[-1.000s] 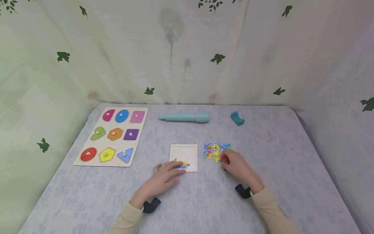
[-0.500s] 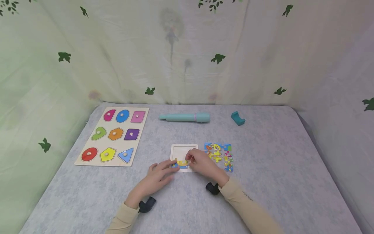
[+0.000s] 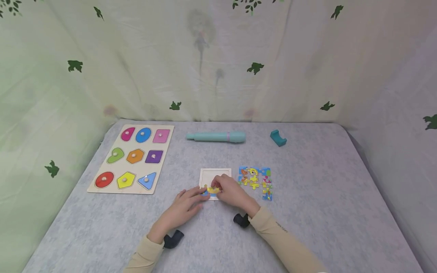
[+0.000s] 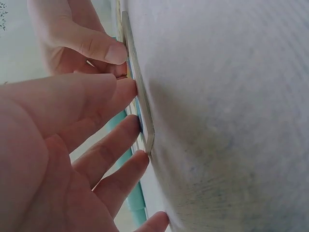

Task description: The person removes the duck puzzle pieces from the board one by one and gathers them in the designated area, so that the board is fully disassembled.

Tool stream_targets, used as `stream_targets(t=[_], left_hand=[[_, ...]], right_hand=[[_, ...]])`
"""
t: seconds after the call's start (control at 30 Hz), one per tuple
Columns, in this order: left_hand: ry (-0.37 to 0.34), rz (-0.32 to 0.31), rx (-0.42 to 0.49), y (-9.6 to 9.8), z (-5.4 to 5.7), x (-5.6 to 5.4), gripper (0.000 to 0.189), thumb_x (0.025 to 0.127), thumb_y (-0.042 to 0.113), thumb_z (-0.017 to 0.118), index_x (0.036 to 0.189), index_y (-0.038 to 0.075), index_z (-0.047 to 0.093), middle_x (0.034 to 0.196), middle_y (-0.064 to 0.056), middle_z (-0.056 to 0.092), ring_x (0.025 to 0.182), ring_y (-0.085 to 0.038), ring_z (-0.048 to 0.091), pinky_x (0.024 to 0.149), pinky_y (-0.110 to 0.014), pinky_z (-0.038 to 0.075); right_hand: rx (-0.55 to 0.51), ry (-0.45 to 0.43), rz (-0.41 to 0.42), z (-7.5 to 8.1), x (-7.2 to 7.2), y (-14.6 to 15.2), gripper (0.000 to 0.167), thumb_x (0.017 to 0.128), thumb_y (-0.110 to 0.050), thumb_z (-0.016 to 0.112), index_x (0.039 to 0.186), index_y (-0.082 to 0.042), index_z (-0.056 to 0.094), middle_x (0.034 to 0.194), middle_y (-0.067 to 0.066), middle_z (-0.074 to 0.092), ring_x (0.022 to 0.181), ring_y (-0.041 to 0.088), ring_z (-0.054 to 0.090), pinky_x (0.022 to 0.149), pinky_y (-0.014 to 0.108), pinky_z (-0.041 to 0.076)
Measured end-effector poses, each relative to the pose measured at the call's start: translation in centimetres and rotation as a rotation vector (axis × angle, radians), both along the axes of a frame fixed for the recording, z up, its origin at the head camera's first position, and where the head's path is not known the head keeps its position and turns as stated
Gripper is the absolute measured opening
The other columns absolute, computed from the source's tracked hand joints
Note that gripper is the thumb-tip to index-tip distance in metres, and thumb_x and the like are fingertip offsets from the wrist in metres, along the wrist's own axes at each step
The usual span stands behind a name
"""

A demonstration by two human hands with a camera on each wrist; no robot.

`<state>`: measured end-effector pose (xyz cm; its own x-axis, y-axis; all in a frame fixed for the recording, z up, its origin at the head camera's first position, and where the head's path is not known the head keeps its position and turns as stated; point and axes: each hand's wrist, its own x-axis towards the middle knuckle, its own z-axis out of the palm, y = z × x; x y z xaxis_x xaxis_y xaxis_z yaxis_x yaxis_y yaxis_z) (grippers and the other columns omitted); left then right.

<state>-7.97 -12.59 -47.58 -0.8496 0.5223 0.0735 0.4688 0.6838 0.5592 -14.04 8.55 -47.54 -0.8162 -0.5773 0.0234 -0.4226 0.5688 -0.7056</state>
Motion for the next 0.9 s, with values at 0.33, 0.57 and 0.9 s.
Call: stream_targets(t=[0.33, 0.57, 0.9], left_hand=[[-0.003, -0.001, 0.021, -0.1, 0.1, 0.0, 0.028, 0.095, 0.012, 0.059, 0.122, 0.008, 0.066, 0.137, -0.012, 0.051, 0.132, -0.034, 0.039, 0.103, -0.064, 0.021], [-0.01, -0.005, 0.019, -0.1, 0.0, -0.1, 0.029, 0.095, 0.011, 0.058, 0.123, 0.008, 0.065, 0.139, -0.012, 0.05, 0.133, -0.034, 0.038, 0.104, -0.064, 0.02], [-0.018, -0.014, 0.032, -0.1, 0.0, 0.0, 0.03, 0.095, 0.01, 0.058, 0.125, 0.005, 0.063, 0.139, -0.014, 0.049, 0.133, -0.036, 0.036, 0.104, -0.064, 0.018]], right_hand=[[-0.005, 0.033, 0.049, 0.0, -0.1, 0.1, 0.034, 0.077, 0.01, 0.064, 0.106, -0.007, 0.063, 0.089, 0.003, 0.05, 0.075, 0.015, 0.047, 0.064, 0.028, 0.042], [-0.077, 0.009, 0.052, 0.0, -0.6, 0.5, 0.028, 0.082, 0.012, 0.057, 0.1, -0.008, 0.065, 0.086, 0.0, 0.057, 0.075, 0.014, 0.05, 0.066, 0.028, 0.044], [-0.176, -0.108, 0.015, 0.5, -1.5, 5.6, 0.018, 0.086, 0.007, 0.059, 0.099, -0.005, 0.066, 0.087, 0.001, 0.06, 0.079, 0.017, 0.052, 0.07, 0.027, 0.045]])
